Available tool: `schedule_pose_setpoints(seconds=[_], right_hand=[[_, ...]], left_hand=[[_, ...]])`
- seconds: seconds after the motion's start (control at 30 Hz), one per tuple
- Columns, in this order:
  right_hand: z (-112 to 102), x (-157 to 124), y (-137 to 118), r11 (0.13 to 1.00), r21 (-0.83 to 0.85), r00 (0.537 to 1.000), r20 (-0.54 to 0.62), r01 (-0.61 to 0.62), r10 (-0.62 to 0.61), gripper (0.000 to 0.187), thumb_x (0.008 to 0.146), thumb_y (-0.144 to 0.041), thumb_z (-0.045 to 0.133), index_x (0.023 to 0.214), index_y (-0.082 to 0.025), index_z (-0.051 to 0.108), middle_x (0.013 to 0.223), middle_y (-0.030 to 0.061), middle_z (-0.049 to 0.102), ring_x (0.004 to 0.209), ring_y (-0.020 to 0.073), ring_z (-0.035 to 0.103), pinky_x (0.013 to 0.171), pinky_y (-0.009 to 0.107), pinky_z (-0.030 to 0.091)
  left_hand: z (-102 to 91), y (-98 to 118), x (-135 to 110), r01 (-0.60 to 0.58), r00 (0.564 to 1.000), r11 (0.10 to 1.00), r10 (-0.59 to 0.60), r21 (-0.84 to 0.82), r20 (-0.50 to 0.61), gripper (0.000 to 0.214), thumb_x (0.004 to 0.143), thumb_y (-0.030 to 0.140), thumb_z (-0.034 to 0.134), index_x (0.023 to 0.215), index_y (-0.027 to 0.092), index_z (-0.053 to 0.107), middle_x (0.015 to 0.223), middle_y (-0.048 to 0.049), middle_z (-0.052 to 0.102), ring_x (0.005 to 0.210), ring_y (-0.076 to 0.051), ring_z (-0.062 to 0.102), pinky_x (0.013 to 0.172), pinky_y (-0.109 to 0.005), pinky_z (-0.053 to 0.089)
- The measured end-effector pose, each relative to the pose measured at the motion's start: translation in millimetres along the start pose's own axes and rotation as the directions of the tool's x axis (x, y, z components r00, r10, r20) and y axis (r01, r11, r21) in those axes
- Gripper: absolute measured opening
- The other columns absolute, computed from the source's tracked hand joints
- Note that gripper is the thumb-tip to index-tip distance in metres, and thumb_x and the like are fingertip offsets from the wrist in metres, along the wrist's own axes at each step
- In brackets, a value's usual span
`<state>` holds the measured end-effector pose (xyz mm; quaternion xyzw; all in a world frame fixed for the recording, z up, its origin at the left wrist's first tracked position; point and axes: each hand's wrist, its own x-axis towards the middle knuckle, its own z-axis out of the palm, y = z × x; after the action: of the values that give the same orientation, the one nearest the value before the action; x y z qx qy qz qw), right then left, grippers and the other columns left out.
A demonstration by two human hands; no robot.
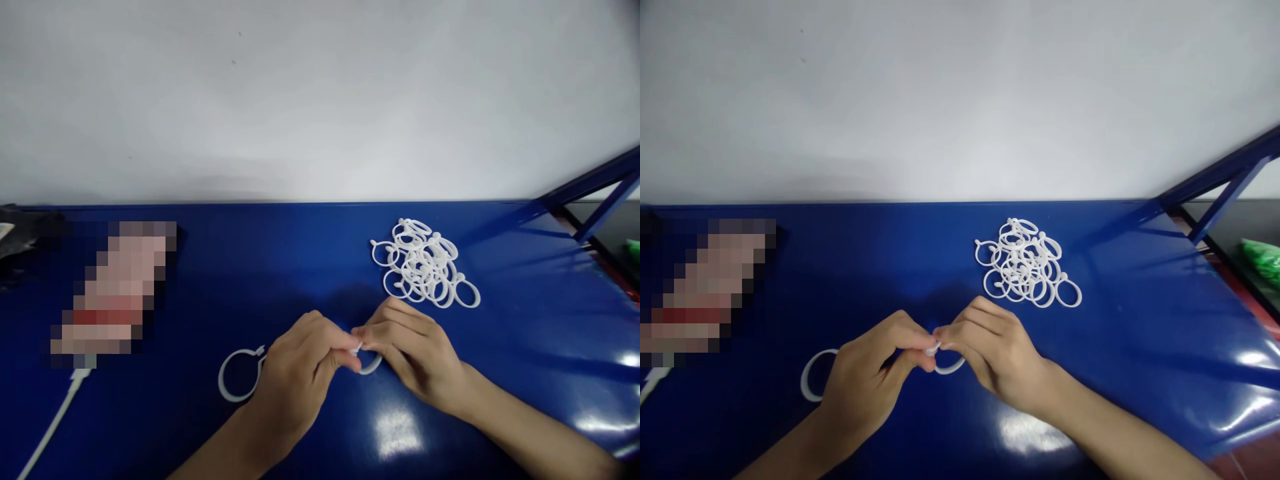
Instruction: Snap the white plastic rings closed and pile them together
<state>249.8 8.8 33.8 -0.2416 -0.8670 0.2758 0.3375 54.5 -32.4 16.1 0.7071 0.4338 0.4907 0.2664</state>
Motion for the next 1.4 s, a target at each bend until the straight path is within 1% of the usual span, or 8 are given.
schedule_pose_setpoints(seconds=[0.27, 0.43, 0.53, 0.63, 0.73, 1.0, 1.2, 1.4], right_hand=[[0, 0, 0, 0.999, 0.021, 0.997, 0.066, 0.043, -0.044, 0.02, 0.102, -0.015, 0.043, 0.105, -0.014, 0.063, 0.086, 0.0062, 0.07, 0.078, 0.0148, 0.061, 0.072, 0.03, 0.051], [-3, 0, 10, 0.971, -0.223, 0.997, 0.009, 0.079, -0.079, 0.014, 0.097, -0.013, 0.054, 0.105, -0.014, 0.065, 0.092, 0.0077, 0.071, 0.081, 0.0167, 0.062, 0.071, 0.031, 0.051], [-15, 4, 19, 0.911, -0.413, 0.986, -0.154, -0.005, -0.065, 0.015, 0.094, -0.014, 0.061, 0.107, -0.017, 0.067, 0.096, 0.0075, 0.07, 0.086, 0.017, 0.064, 0.074, 0.031, 0.053], [-32, 7, 33, 0.835, -0.519, 0.92, -0.389, -0.18, -0.043, 0.013, 0.093, -0.018, 0.062, 0.103, -0.02, 0.07, 0.091, 0.0058, 0.067, 0.082, 0.0175, 0.064, 0.071, 0.032, 0.053], [-50, 9, 48, 0.775, -0.507, 0.838, -0.543, -0.377, 0.052, 0.015, 0.094, -0.026, 0.06, 0.099, -0.021, 0.073, 0.087, 0.0064, 0.067, 0.079, 0.0197, 0.063, 0.071, 0.035, 0.052], [-76, 3, 75, 0.732, -0.341, 0.719, -0.636, -0.589, 0.282, 0.024, 0.091, -0.031, 0.055, 0.099, -0.018, 0.074, 0.09, 0.0069, 0.073, 0.075, 0.0179, 0.062, 0.071, 0.034, 0.049], [-74, 5, 77, 0.716, -0.293, 0.691, -0.63, -0.634, 0.354, 0.022, 0.089, -0.032, 0.057, 0.091, -0.017, 0.073, 0.089, 0.0072, 0.075, 0.075, 0.0188, 0.062, 0.074, 0.037, 0.048], [-72, 3, 82, 0.688, -0.414, 0.755, -0.582, -0.596, 0.303, 0.021, 0.09, -0.031, 0.056, 0.09, -0.019, 0.074, 0.095, 0.0085, 0.073, 0.091, 0.0248, 0.06, 0.088, 0.046, 0.045]], left_hand=[[-0.1, 2, -3, -0.057, 0.998, 0.995, 0.058, 0.082, -0.013, 0.018, 0.092, 0.004, 0.058, 0.083, 0.02, 0.058, 0.07, 0.0055, 0.064, 0.064, -0.008, 0.06, 0.064, -0.019, 0.05], [-1.1, -1, 0, -0.126, 0.992, 0.936, 0.126, 0.328, 0.021, 0.008, 0.092, 0.013, 0.063, 0.093, 0.019, 0.059, 0.078, 0.0015, 0.067, 0.073, -0.014, 0.06, 0.072, -0.029, 0.049], [-6.7, -2, 5, -0.178, 0.983, 0.852, 0.177, 0.492, 0.048, 0.012, 0.092, 0.011, 0.06, 0.102, 0.017, 0.059, 0.087, -0.0024, 0.069, 0.08, -0.018, 0.061, 0.078, -0.035, 0.049], [-23.9, -1, 14, -0.195, 0.981, 0.847, 0.155, 0.494, 0.121, 0.017, 0.091, 0.01, 0.051, 0.103, 0.018, 0.059, 0.093, -0.0034, 0.069, 0.085, -0.019, 0.061, 0.082, -0.037, 0.049], [-53.2, -2, 22, -0.129, 0.953, 0.868, -0.024, 0.479, 0.301, 0.019, 0.088, 0.017, 0.048, 0.1, 0.022, 0.062, 0.096, -0.0031, 0.068, 0.09, -0.022, 0.062, 0.083, -0.038, 0.051], [-114.7, -26, 23, -0.03, 0.777, 0.899, -0.254, 0.437, 0.576, 0.043, 0.083, 0.033, 0.067, 0.125, 0.038, 0.063, 0.126, -0.0027, 0.066, 0.105, -0.023, 0.067, 0.083, -0.03, 0.057], [-109.2, -30, 26, 0.026, 0.802, 0.91, -0.266, 0.414, 0.535, 0.027, 0.086, 0.042, 0.067, 0.112, 0.036, 0.071, 0.116, -0.0034, 0.069, 0.097, -0.022, 0.069, 0.081, -0.03, 0.057], [-83.6, -30, 31, -0.006, 0.87, 0.895, -0.215, 0.446, 0.444, 0.025, 0.095, 0.043, 0.054, 0.09, 0.027, 0.072, 0.094, -0.0031, 0.07, 0.083, -0.019, 0.065, 0.071, -0.028, 0.052]])
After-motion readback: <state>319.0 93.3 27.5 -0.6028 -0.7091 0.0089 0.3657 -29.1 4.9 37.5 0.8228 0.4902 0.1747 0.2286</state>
